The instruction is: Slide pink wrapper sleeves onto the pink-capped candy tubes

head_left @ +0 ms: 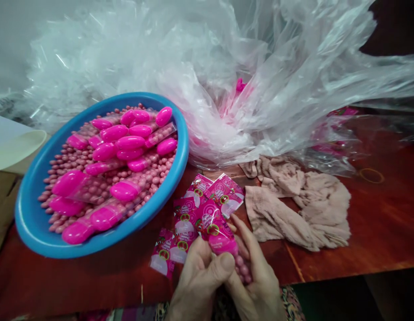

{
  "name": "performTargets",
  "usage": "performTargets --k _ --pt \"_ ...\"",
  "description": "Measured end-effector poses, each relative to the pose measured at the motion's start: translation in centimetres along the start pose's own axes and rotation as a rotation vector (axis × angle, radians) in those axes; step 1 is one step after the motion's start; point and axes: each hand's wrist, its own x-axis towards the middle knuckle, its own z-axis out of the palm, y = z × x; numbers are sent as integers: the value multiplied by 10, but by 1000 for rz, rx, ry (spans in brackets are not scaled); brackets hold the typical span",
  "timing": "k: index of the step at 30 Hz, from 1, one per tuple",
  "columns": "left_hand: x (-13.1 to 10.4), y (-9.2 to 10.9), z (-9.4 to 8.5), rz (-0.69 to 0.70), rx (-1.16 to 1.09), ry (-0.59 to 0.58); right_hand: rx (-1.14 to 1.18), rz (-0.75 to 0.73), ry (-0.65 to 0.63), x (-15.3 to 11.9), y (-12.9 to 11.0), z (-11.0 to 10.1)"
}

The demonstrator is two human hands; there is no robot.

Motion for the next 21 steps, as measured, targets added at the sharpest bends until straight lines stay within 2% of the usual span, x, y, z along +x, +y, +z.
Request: performTargets --k 5,12,16,19,21 --pt "3 -3 -2 36 -70 43 93 92 -77 2 2 -4" --pt "-3 7 -9 41 -62 95 132 145 -322 5 -4 -19" --pt "-5 6 -7 57 -111 202 322 321 -345 11 -16 -24" --pt "-4 4 -5 78 -41 197 443 494 -351 14 -25 -26" --pt "-2 3 -4 82 -1 192 433 536 -366 14 -26 -27"
